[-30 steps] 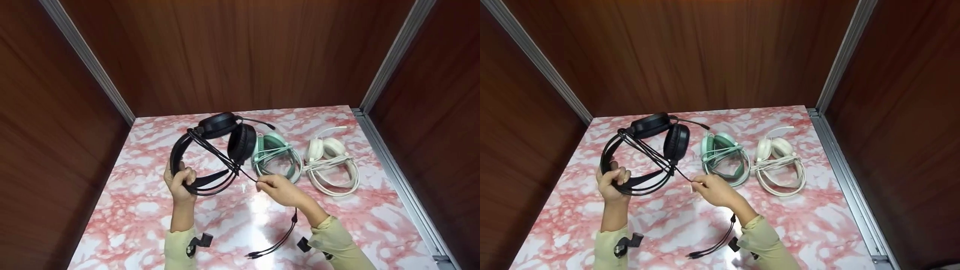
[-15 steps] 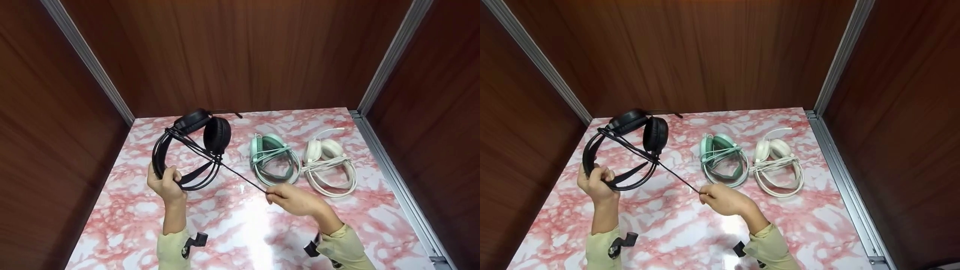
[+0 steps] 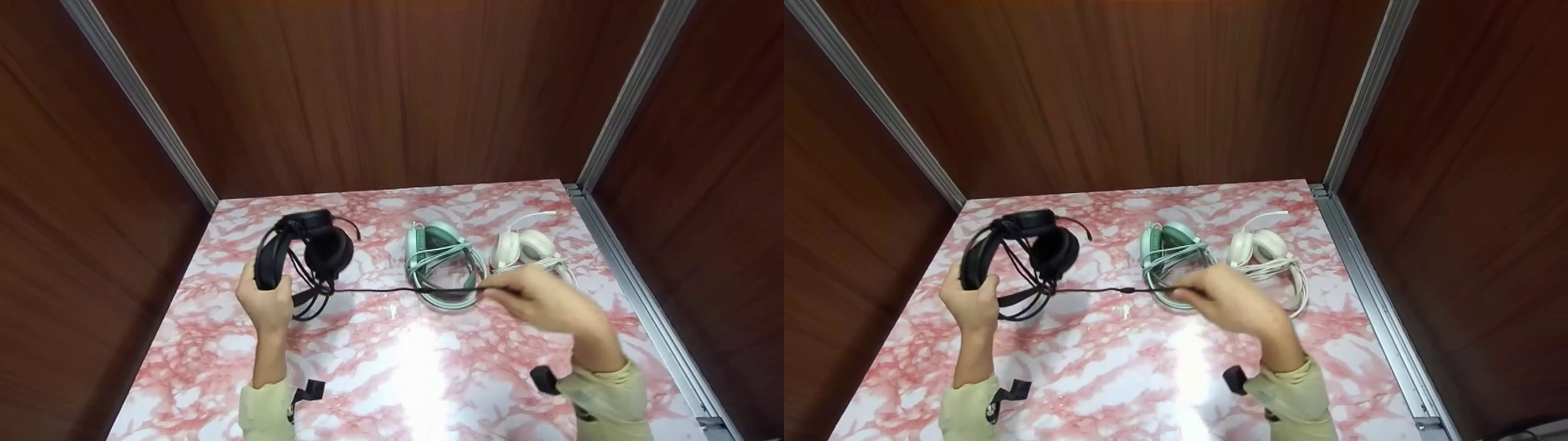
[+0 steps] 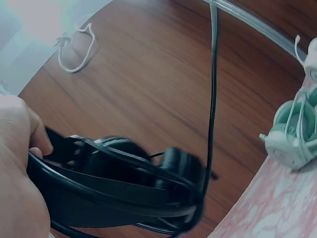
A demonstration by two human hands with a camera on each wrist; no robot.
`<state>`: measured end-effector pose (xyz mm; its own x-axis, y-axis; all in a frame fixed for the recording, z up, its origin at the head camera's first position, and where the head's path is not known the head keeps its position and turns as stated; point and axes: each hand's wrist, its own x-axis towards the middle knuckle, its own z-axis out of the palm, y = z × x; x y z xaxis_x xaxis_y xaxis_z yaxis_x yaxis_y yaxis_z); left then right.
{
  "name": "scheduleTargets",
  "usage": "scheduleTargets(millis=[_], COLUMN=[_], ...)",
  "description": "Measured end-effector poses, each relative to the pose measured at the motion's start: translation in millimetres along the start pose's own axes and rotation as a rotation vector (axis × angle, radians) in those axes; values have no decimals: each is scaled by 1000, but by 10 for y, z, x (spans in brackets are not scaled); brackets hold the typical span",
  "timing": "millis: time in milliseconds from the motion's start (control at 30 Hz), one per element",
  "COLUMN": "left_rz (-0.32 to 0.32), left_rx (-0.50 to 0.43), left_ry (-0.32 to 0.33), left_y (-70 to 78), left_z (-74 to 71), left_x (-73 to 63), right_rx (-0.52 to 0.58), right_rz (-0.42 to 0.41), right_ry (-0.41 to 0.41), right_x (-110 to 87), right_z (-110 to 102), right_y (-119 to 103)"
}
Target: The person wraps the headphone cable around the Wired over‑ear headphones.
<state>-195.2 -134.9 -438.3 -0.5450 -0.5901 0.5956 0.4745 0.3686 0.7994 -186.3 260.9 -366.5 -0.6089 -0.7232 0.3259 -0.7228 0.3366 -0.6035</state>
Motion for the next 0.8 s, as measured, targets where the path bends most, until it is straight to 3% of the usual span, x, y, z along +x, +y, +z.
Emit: scheduleTargets(millis=[67, 167, 300, 467, 600, 700, 800], left_rz=[15, 27, 37, 83, 107, 128, 153], left_rx=[25, 51, 48, -79, -295, -512, -719], left_ry=[-90, -259, -548, -958, -1230, -1343, -1358], left_y=[49, 152, 301, 418, 437, 384, 305], left_z=[-21, -58, -117, -196, -200, -135, -52], left_x=[6, -19, -54, -50, -93, -182, -270], right_rx=[-2, 14, -1, -16, 31, 119, 259], right_rz=[-135, -303, -399, -368, -352, -282, -124], right_ry=[74, 110, 151, 312, 391, 355, 247], right_x=[36, 119, 312, 645, 843, 959, 1029], right_z=[-109, -237, -357, -361, -230, -52, 196], right_y=[-31, -90, -177, -97, 141, 294, 439])
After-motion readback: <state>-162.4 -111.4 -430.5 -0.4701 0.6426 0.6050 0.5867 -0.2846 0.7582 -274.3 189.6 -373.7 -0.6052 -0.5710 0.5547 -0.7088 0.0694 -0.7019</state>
